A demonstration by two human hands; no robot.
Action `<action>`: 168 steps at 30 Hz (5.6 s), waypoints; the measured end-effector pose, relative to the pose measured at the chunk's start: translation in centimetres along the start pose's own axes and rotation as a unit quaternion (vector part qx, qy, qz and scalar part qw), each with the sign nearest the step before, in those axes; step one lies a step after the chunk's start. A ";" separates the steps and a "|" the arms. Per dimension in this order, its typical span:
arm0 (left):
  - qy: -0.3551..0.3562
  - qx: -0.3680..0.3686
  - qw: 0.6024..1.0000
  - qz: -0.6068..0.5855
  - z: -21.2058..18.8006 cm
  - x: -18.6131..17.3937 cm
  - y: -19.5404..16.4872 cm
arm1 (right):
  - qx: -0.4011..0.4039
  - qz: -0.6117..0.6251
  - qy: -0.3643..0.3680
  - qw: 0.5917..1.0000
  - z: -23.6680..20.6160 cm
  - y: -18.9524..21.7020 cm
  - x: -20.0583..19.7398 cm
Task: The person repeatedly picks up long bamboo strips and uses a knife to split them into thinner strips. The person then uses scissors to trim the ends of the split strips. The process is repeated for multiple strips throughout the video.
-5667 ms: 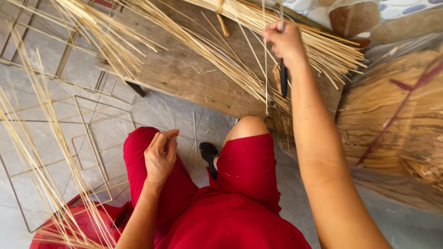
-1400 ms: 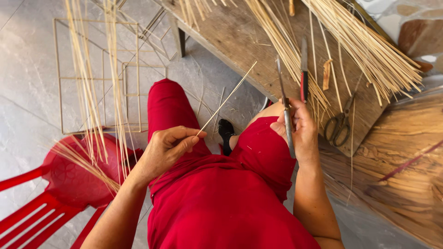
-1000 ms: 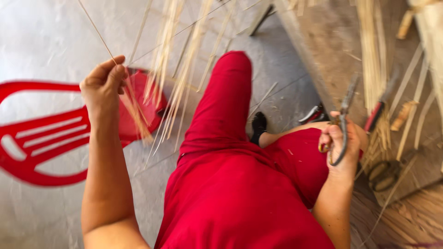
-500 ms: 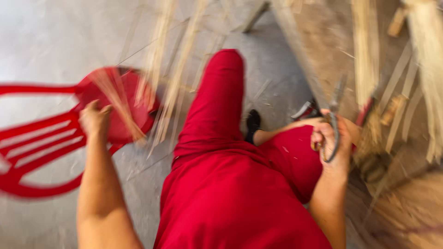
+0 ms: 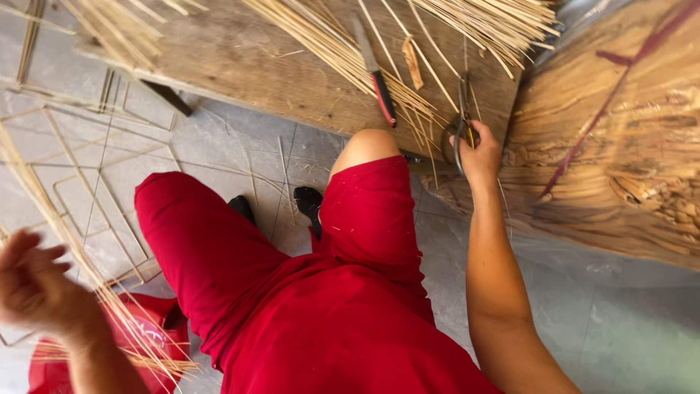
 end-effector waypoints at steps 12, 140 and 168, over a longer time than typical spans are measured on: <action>0.200 0.103 0.972 0.075 -2.6 20.3 -11.6 | -0.009 -0.238 0.046 0.970 5.7 3.9 -0.4; 0.418 -0.107 0.870 -0.240 -5.4 14.3 -26.0 | -0.137 0.535 0.239 0.799 -11.7 33.7 0.6; 0.313 0.012 0.946 -0.090 -3.6 12.6 -28.2 | -0.122 0.454 0.452 0.758 -17.4 36.0 3.0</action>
Point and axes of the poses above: each hand's wrist, its own z-axis towards the middle knuckle, its own x-axis out of the palm, y = z × x, the point moved 5 cm from there along z, towards the middle knuckle, and after that the axes turned 8 degrees about z, right-handed, at the moved point
